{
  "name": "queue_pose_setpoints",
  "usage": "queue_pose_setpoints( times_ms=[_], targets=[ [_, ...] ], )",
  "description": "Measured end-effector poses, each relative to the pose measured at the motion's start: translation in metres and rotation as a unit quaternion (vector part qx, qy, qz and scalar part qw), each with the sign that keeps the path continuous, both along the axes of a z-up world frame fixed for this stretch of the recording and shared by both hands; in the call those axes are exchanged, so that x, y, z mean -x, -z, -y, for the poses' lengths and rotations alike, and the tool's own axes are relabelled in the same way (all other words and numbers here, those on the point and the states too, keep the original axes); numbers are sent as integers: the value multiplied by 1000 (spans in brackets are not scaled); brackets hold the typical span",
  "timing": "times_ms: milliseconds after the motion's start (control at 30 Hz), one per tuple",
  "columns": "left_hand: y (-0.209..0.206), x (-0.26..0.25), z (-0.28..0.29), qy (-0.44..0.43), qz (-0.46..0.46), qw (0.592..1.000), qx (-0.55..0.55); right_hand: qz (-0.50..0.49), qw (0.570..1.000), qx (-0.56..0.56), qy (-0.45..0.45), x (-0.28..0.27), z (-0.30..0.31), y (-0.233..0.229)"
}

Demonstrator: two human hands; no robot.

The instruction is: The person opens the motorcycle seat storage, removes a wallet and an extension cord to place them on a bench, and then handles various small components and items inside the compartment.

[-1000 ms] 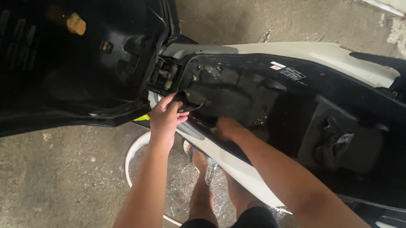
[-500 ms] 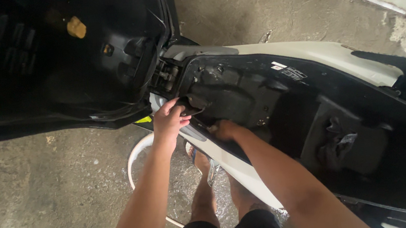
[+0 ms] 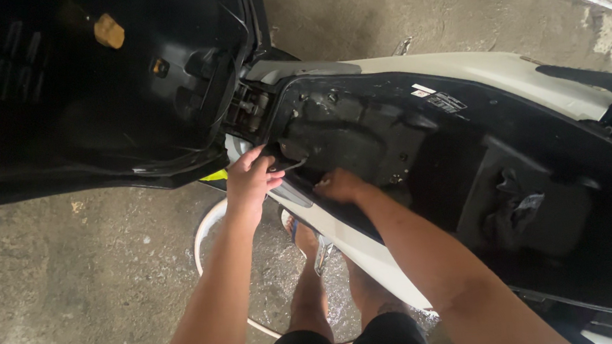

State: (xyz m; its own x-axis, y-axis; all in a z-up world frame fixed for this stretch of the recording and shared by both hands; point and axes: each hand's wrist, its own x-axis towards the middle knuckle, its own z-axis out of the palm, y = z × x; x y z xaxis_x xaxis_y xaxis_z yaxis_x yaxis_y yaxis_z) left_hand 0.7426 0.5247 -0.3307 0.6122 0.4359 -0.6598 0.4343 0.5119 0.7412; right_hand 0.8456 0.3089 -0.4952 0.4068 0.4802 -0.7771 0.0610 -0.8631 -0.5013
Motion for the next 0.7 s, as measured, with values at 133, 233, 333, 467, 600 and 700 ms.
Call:
queue_pose_setpoints(
  times_ms=[133,233,333,467,600,700],
  targets=[
    [-2,0,1,0,-2,1000,-1,-7,1000,-13,-8,-2,3,19],
    [-10,-3,6,4,-1,1000,-14,-69,994,-75,35,-20,12,-5],
    [-20,-10,9,21,27,998,-44,-109,972,-80,192,-47,25,-63],
    [-30,-21,14,20,10,998,-53,-141,935,-108,305,-67,33,-131],
    [-32,-31,19,-6,18,998,-59,-93,918,-118,368,-70,40,-174],
    [-28,-34,23,8,41,997,-71,-75,915,-147,368,-66,38,-198]
  ],
)
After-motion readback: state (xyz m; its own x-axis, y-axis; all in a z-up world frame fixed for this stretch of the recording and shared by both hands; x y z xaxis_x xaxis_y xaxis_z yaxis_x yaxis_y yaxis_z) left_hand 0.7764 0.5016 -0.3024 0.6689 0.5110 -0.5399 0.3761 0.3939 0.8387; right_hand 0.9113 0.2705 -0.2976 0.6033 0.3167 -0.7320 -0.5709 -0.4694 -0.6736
